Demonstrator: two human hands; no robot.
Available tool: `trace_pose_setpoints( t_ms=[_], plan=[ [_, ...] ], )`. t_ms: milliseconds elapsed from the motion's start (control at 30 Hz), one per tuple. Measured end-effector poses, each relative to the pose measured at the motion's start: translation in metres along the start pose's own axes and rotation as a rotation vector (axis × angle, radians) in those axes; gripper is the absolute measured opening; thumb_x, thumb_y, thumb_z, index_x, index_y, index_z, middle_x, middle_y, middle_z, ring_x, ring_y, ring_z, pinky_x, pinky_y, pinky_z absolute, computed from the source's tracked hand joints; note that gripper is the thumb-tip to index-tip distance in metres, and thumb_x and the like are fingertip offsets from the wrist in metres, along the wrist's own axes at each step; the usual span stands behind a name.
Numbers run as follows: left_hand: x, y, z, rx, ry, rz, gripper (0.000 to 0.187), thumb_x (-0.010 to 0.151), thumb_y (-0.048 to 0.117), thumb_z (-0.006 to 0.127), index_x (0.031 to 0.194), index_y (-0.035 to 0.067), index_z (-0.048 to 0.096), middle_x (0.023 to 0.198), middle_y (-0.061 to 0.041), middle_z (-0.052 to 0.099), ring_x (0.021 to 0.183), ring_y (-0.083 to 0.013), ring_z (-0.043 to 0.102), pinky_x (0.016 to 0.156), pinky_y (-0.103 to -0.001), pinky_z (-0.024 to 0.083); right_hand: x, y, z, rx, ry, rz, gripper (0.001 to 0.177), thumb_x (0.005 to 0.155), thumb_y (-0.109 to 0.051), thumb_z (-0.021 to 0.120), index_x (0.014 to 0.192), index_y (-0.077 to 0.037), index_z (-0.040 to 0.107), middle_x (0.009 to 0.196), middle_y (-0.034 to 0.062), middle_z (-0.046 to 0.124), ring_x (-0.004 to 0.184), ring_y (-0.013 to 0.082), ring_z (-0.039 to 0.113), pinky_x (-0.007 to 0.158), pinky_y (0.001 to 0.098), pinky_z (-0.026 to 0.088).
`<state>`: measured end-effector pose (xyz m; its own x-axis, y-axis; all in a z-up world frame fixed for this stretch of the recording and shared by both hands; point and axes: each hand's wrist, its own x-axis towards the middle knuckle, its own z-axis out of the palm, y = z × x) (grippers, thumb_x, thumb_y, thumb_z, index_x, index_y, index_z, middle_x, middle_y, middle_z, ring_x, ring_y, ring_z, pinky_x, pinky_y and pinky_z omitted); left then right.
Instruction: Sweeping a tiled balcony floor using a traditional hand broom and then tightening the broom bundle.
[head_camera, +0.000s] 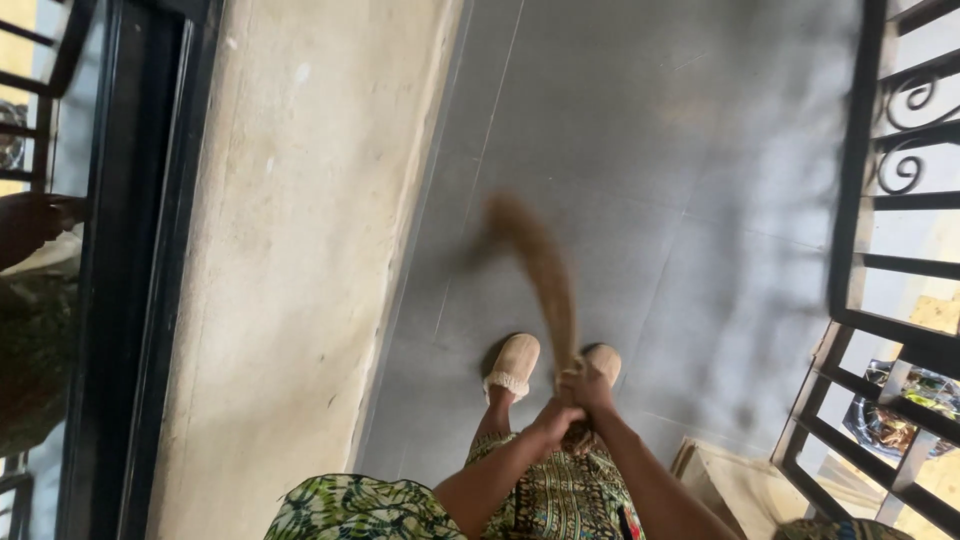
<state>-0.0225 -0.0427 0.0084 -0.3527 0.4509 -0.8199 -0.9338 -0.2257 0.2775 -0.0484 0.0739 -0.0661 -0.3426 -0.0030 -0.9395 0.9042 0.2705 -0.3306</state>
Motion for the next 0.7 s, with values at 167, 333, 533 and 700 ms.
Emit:
trace_pose_setpoints(
  t_ms=[167, 333, 533, 700],
  plan=[
    [0.06, 0.037, 0.039, 0.284, -0.25, 0.113, 0.018, 0.097, 0.01, 0.054, 0.11, -0.002, 0.054, 0.073, -0.013, 0.062, 0.056, -0.0199, 0.062, 0.049, -0.032, 0.056, -0.035, -0.062, -0.082, 0.286, 0.371, -0.077, 0.062, 0.085, -0.017, 0.074, 0.144, -0.008, 0.057, 0.111, 0.017, 0.075, 0.083, 0.0229, 0.075, 0.069, 0.0352, 0.063],
    [-0.049, 0.098, 0.121, 0.414, -0.128, 0.122, 0.067, 0.08, 0.013, 0.07, 0.139, 0.003, 0.039, 0.11, -0.017, 0.068, 0.082, -0.0182, 0.071, 0.065, -0.029, 0.063, -0.128, -0.081, -0.12, 0.498, 0.291, -0.381, 0.06, 0.083, -0.019, 0.075, 0.135, 0.001, 0.051, 0.102, 0.0225, 0.07, 0.081, 0.0283, 0.072, 0.068, 0.0399, 0.061],
    [-0.191, 0.105, 0.131, 0.542, -0.192, -0.013, 0.094, 0.078, 0.023, 0.074, 0.153, 0.003, 0.02, 0.14, -0.02, 0.053, 0.126, -0.0372, 0.06, 0.105, -0.046, 0.055, -0.247, -0.105, -0.09, 0.918, -0.182, -0.161, 0.043, 0.092, -0.029, 0.059, 0.125, -0.002, 0.055, 0.096, 0.02, 0.067, 0.086, 0.0337, 0.068, 0.075, 0.0463, 0.062],
    [-0.156, 0.004, 0.044, 1.068, -0.532, 1.021, 0.058, 0.114, 0.025, 0.069, 0.155, 0.0, 0.036, 0.158, -0.025, 0.045, 0.153, -0.0331, 0.049, 0.133, -0.046, 0.044, -0.297, -0.07, -0.064, 0.902, -0.345, -0.188, 0.043, 0.083, -0.016, 0.067, 0.12, 0.002, 0.057, 0.107, 0.027, 0.071, 0.104, 0.0394, 0.073, 0.091, 0.0523, 0.063]
  ],
)
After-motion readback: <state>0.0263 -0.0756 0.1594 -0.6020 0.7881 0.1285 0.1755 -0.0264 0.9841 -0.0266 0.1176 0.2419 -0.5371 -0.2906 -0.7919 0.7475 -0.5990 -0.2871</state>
